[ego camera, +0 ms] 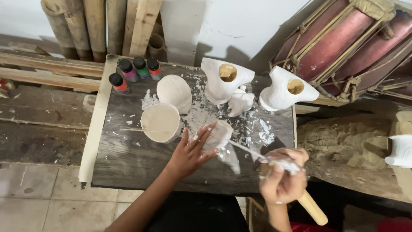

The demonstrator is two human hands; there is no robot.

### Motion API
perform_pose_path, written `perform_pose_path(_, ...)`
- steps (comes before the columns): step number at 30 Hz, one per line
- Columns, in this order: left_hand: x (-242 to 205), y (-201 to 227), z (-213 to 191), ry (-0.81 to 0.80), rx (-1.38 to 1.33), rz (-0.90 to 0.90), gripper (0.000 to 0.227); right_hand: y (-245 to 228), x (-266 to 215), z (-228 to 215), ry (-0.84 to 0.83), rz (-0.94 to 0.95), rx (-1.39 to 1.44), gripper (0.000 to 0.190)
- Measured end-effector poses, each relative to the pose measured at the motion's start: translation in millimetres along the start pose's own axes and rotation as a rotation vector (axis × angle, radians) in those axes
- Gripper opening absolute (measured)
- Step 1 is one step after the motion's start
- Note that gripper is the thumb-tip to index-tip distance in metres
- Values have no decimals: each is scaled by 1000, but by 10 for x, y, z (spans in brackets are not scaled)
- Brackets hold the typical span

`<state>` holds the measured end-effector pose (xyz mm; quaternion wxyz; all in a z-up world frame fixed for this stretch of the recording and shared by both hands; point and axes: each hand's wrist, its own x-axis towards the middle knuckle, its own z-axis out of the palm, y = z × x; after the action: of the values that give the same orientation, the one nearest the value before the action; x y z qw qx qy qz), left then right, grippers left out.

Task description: Cleaning and finishing molded plaster objects by removing excess material with hands and a tool

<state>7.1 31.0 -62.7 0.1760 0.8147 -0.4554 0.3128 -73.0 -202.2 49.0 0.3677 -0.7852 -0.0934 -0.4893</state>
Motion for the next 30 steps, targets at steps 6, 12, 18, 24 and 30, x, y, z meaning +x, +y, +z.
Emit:
perform_pose_path(6,55,132,132,21,91,-125,56,227,108,-36,353,117,90,18)
perform_pose_path(12,140,164,283,174,180,-179,65,-245,1109,715,-343,-86,220,6)
perform_pose_path(18,71,171,377,156,194,-143,70,-423,1396,1688,-1108,-269,366,12)
perform_pose_path(24,119,203,361,162,219,-164,69,-123,1023,2230,-1371,-479,193,13)
perform_pose_path(30,68,183,413,194,217,-154,56,-95,995,2239,-1281,-401,229,16)
